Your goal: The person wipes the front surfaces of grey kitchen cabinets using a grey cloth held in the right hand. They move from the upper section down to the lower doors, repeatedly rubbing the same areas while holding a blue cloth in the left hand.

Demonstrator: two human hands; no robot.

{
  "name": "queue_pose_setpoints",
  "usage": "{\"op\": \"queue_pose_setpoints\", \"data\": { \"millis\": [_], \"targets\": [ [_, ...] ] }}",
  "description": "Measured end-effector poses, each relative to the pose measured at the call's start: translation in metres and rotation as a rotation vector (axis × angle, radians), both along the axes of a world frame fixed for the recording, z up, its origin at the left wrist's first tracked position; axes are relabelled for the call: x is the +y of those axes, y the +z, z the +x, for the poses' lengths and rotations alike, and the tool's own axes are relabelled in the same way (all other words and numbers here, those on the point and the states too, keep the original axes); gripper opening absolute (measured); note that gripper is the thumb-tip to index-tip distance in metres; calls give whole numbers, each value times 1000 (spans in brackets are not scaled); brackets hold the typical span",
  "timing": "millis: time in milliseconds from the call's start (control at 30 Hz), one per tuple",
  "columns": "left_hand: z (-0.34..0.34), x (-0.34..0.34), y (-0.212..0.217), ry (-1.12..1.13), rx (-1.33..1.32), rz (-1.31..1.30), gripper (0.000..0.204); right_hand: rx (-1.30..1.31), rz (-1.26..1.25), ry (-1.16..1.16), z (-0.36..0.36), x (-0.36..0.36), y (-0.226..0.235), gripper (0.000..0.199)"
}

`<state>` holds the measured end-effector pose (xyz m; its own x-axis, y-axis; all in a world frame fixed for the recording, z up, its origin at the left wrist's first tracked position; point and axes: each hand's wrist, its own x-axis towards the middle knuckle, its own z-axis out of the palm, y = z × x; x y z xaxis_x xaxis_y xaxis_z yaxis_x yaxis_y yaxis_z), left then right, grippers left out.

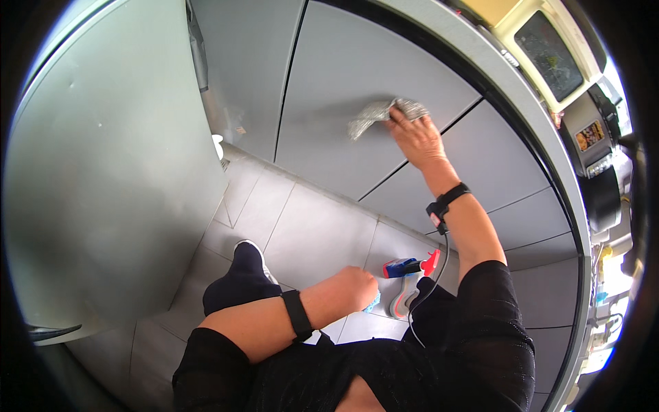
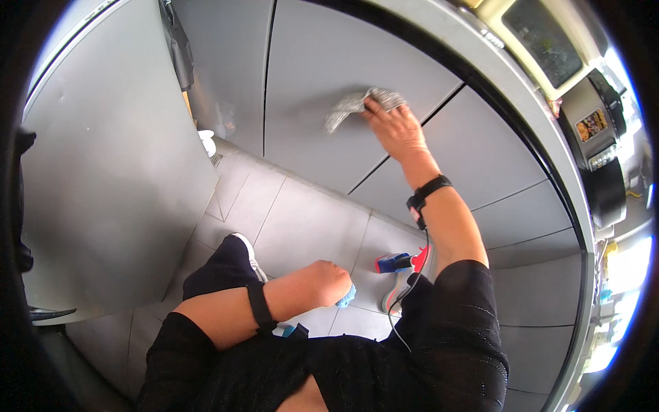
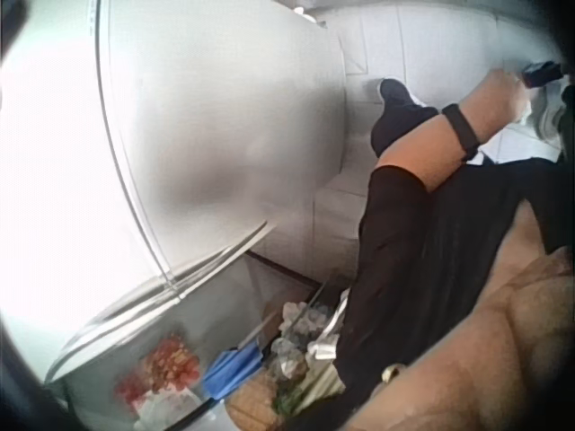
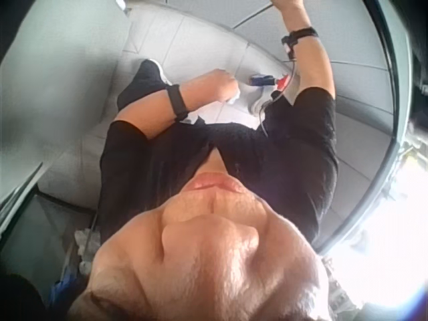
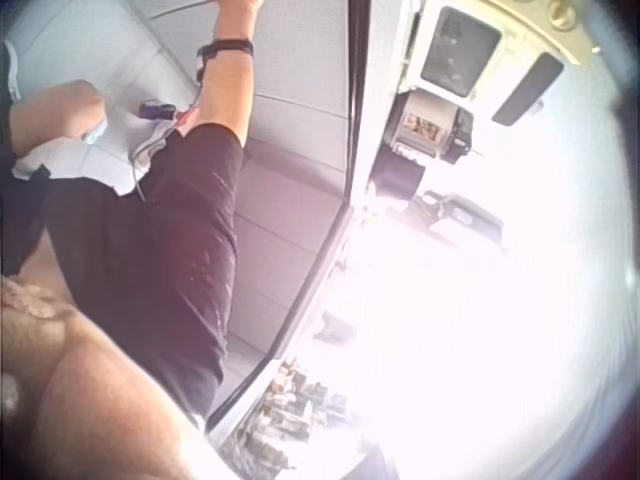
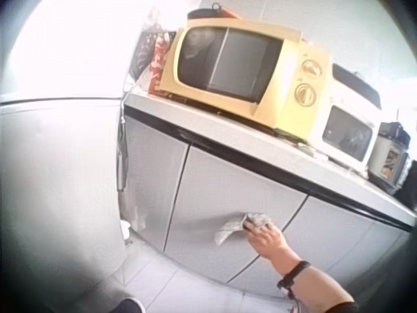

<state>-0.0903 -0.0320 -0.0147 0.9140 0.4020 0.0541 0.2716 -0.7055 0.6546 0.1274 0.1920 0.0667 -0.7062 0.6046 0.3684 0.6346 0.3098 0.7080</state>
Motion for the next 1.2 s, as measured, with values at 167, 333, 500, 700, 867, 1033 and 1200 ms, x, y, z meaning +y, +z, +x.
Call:
{"op": "queue_pose_setpoints", "data": {
  "millis": [167, 333, 500, 700, 867, 1033, 1200],
  "targets": [
    [3, -6, -2, -58, 143, -50, 8, 65, 87, -98, 25, -21, 69, 38],
    [-9, -9, 2, -63, -5, -18, 13, 157, 76, -282, 27, -32, 75, 32],
    [-6, -8, 4, -24, 35, -19, 11, 216, 84, -191, -6, -5, 67, 29],
    [-13, -9, -7, -12, -40, -68, 3, 193, 77, 95, -70, 47, 32, 32],
    [-22, -10, -10, -5, -82, 6, 5, -4, -61, 44, -116, 67, -14, 40],
    [-30, -5, -10, -3, 75, -88, 6, -88, -277, -37, -146, 80, -59, 49],
    [-36, 3, -9, 46, 141, -51, 3, -330, -449, -99, -152, 79, -116, 58]
  ]
}}
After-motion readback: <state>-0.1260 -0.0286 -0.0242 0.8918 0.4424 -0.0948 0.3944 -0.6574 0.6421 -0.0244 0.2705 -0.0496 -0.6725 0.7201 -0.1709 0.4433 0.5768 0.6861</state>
